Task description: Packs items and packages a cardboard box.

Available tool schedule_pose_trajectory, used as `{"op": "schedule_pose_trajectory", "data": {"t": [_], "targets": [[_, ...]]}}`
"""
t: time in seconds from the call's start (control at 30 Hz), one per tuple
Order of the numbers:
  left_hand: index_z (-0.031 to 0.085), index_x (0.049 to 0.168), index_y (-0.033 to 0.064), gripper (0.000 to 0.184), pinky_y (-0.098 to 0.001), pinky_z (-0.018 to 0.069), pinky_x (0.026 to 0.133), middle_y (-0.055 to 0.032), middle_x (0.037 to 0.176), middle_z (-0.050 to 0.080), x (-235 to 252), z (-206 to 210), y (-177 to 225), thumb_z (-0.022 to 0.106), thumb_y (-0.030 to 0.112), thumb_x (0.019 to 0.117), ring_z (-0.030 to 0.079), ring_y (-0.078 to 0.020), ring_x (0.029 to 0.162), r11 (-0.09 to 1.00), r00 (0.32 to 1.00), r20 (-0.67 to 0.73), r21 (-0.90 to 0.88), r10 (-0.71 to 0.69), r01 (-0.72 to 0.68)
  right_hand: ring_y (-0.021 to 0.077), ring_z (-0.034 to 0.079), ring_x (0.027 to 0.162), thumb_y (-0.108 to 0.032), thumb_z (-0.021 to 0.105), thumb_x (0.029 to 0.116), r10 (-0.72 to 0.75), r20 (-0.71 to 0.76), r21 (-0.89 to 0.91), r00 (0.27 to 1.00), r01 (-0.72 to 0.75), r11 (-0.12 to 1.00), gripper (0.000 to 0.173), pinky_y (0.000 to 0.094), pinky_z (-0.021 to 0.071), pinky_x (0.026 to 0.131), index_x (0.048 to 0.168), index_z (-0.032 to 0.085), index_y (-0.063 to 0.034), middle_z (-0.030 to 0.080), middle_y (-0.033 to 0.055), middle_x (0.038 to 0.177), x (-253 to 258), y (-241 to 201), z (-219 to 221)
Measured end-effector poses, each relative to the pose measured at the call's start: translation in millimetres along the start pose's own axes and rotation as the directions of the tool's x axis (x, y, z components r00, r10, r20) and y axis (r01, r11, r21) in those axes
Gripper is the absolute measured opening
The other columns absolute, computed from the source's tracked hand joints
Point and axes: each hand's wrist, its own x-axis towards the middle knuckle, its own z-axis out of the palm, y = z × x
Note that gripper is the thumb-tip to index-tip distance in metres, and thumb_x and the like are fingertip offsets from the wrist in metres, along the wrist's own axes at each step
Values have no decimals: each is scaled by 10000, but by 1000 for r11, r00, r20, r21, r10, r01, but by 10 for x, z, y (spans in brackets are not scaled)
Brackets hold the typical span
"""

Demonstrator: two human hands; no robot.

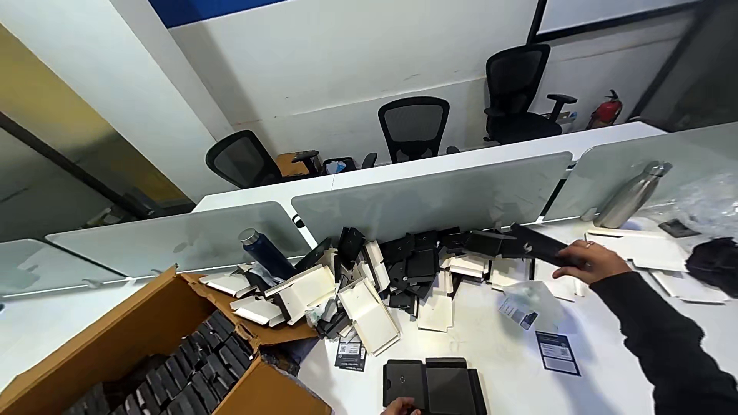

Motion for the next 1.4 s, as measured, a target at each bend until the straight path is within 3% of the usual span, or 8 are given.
{"op": "schedule_pose_trajectory", "data": {"t": [0.1, 0.23, 0.33, 0.5, 0.67, 0.87, 1.13, 1.4], "targets": [[559, 1361, -107, 418, -485, 486, 1070, -296, 1285, 647, -10, -37, 89, 620, 128, 1021, 645, -400, 1206, 999, 1000, -13, -42, 21, -22, 329, 622, 777, 176, 817, 663, -13, -236, 212, 972, 64, 975, 368, 475, 516, 753, 998, 666, 192, 655, 296, 905, -50, 0, 216], [568, 1335, -122, 369, -454, 509, 1018, -276, 1231, 672, -8, -32, 191, 417, 111, 1092, 670, -336, 1135, 959, 994, -44, -261, 102, -109, 388, 689, 894, -34, 825, 719, -209, -213, 237, 954, 258, 937, 271, 558, 553, 841, 954, 749, 79, 707, 255, 951, -332, -411, 857], [427, 1442, -105, 533, -423, 549, 938, -233, 1291, 653, -37, -47, 372, 206, 244, 1104, 685, -260, 1110, 831, 997, 44, -556, 66, -30, 386, 696, 979, -206, 805, 838, -291, 125, 226, 949, 258, 939, 221, 556, 556, 894, 990, 801, -45, 730, 204, 1000, -833, -1136, 1400], [371, 1410, -135, 401, -369, 612, 775, -258, 1133, 644, -62, -73, 444, 312, 142, 1126, 732, -234, 834, 710, 992, 56, -694, -110, 118, 523, 649, 1095, -106, 703, 941, -328, 568, 287, 754, 192, 938, 305, 597, 516, 956, 1163, 705, 102, 669, 349, 1139, -1412, -1878, 1988], [372, 1432, -101, 375, -340, 611, 676, -247, 1014, 670, -19, -115, 35, 390, 90, 1110, 720, -212, 687, 734, 963, 20, -643, -268, 218, 503, 583, 1221, -175, 658, 1000, -217, 761, 231, 611, 57, 971, 366, 570, 435, 1066, 1295, 673, 41, 635, 326, 1267, -1591, -1740, 2285], [495, 1395, -99, 386, -422, 578, 850, -302, 1137, 665, 76, -98, -384, 542, 88, 1061, 716, -310, 893, 864, 932, -82, -412, -353, 291, 493, 459, 1358, -89, 665, 980, 102, 887, -75, 451, -76, 994, 417, 605, 345, 1117, 1392, 625, -35, 505, 308, 1451, -1637, -1558, 2468], [377, 1499, -73, 638, -533, 547, 936, -267, 1142, 705, 121, -78, -436, 674, 200, 1004, 718, -393, 998, 957, 943, -170, -87, -288, 276, 481, 330, 1476, -196, 808, 875, 386, 650, -170, 655, -370, 913, 764, 598, 327, 1163, 1526, 449, -18, 325, 286, 1609, -1758, -1514, 2408], [394, 1520, -15, 711, -576, 494, 995, -216, 1144, 723, 71, -140, -349, 710, 316, 975, 691, -395, 1085, 950, 956, -93, 121, -277, 287, 491, 402, 1419, -173, 832, 862, 634, 562, -100, 532, -717, 690, 835, 492, 347, 1185, 1532, 381, 37, 349, 350, 1549, -1729, -1362, 2413]]}}
